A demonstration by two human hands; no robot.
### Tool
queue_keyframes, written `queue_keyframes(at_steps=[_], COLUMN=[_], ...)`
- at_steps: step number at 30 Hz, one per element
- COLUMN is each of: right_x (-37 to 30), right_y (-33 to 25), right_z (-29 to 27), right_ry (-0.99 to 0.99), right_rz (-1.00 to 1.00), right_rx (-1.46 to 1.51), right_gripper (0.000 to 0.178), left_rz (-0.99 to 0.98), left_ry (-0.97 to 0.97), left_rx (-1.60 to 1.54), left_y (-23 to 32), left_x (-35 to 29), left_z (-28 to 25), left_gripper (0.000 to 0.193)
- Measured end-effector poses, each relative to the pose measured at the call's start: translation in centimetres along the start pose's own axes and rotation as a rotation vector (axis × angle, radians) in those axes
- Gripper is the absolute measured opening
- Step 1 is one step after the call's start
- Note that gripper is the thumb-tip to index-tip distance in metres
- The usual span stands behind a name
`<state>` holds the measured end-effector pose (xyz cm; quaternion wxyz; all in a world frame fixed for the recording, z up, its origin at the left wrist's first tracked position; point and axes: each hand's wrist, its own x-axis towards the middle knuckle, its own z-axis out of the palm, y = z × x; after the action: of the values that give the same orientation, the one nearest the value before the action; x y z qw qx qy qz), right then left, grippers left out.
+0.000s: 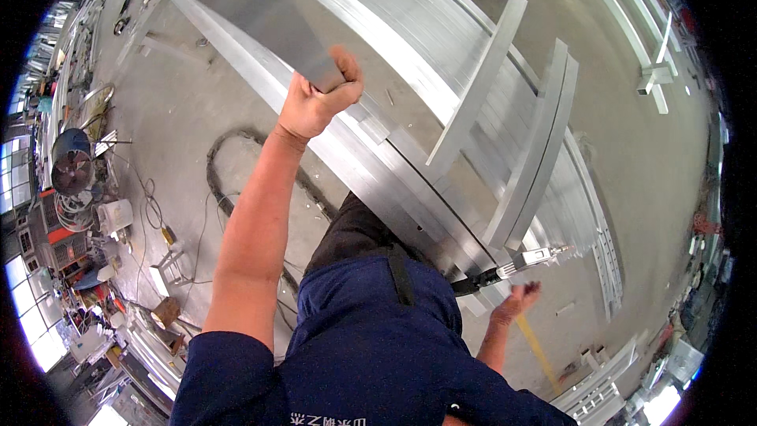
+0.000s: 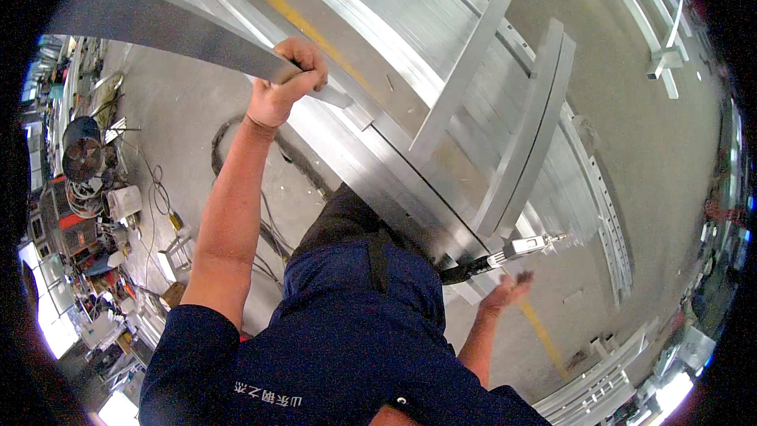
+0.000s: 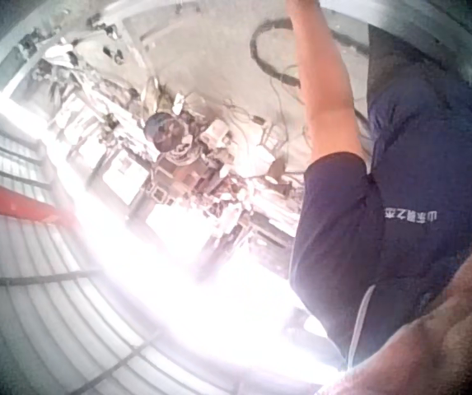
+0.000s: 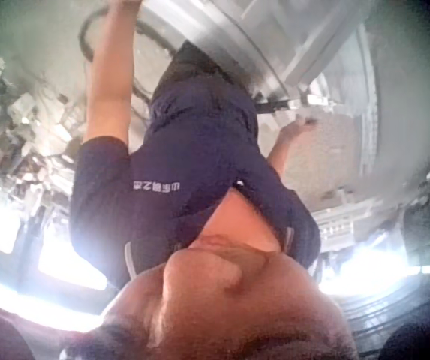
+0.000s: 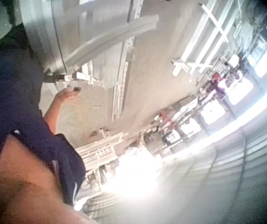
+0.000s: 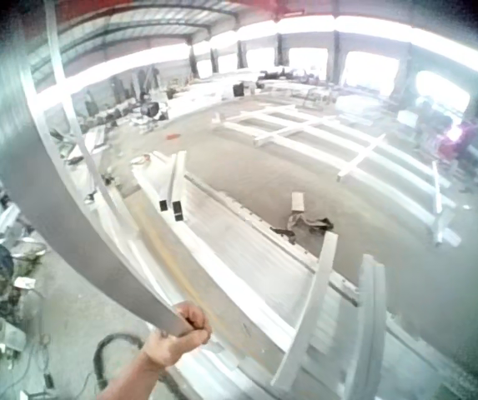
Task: The person uses a handheld welding tool to join aluminum frame pieces in a workshop. They position the pieces, weld along seams, and reposition the frames repeatedly to complete multiple joints.
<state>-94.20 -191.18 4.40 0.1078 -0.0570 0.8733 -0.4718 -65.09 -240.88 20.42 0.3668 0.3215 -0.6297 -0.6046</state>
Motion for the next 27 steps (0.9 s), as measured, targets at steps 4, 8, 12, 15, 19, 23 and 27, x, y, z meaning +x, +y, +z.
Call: queue_keyframes(at_steps=[4, 8, 12, 15, 19, 23, 27], right_x=[1.5, 2.6, 0.6, -3.9, -7.0, -10.1, -14.5], right_y=[0.6, 2.1, 1.7, -4.6, -12.4, -19.9, -20.8], right_z=[4.1, 5.8, 4.9, 4.9, 9.8, 25.2, 36.8], right_ry=[-0.107, -0.02, 0.03, 0.005, -0.863, -1.135, -0.655], right_rz=[-0.027, -0.019, -0.084, 0.084, 0.332, 0.716, 0.54], right_rx=[-0.206, -0.226, -0.31, -0.24, 0.017, 0.758, 0.654], right_gripper=[0.085, 0.087, 0.08, 0.068, 0.045, 0.056, 0.067], left_rz=[0.013, 0.088, 0.086, 0.056, 0.055, 0.136, 0.171], left_ry=[0.022, -0.003, 0.035, 0.068, 0.037, -0.032, -0.038], left_rx=[-0.008, -0.171, -0.126, -0.083, -0.078, -0.087, -0.171], left_y=[0.0, -0.8, -0.7, -0.5, -0.7, -1.1, -1.1], left_x=[0.3, 0.6, 0.6, 0.4, 0.4, 0.7, 0.6], left_z=[0.7, 0.6, 0.7, 1.2, 1.0, 0.8, 0.7], left_gripper=[0.018, 0.016, 0.018, 0.017, 0.017, 0.017, 0.019])
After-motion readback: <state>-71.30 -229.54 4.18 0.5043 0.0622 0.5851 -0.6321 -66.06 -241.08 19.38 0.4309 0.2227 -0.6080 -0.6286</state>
